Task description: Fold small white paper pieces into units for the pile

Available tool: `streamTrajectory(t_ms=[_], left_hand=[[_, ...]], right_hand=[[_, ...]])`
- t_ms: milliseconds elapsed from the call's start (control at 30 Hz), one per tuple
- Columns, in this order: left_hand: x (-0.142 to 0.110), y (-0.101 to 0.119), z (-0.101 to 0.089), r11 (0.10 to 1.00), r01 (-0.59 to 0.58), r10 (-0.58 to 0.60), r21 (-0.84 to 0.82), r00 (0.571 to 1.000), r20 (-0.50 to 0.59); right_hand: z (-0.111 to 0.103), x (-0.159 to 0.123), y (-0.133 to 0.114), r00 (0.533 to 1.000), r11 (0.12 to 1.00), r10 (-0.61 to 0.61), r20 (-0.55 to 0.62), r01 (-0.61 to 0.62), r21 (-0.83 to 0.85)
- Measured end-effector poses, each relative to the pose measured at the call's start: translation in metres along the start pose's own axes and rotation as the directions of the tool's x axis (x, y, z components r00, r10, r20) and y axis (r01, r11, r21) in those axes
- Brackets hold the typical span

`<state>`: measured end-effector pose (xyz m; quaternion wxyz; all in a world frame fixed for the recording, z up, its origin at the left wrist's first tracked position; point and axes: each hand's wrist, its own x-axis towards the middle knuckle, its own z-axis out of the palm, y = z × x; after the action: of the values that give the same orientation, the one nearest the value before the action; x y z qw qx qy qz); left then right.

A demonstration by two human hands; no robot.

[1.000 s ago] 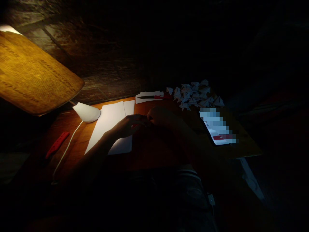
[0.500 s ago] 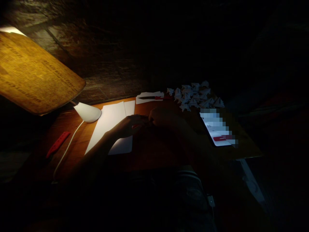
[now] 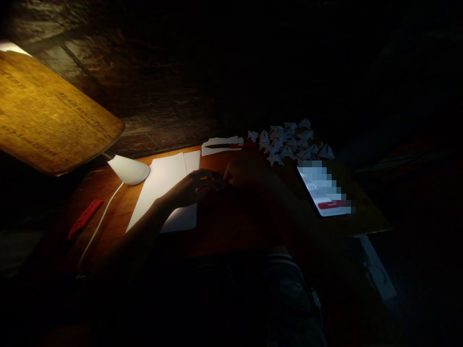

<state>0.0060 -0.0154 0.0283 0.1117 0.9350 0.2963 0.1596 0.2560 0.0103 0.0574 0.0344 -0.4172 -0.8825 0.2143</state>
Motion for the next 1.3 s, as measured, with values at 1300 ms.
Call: streamTrajectory(t_ms=[1300], left_hand=[[-0.001, 0.003, 0.005, 0.989, -0.008, 0.003, 0.148, 0.999, 0.032]], right_hand=[[-0.006, -0.002, 0.005, 0.998, 1.0, 0.009, -0.055, -0.01, -0.027]])
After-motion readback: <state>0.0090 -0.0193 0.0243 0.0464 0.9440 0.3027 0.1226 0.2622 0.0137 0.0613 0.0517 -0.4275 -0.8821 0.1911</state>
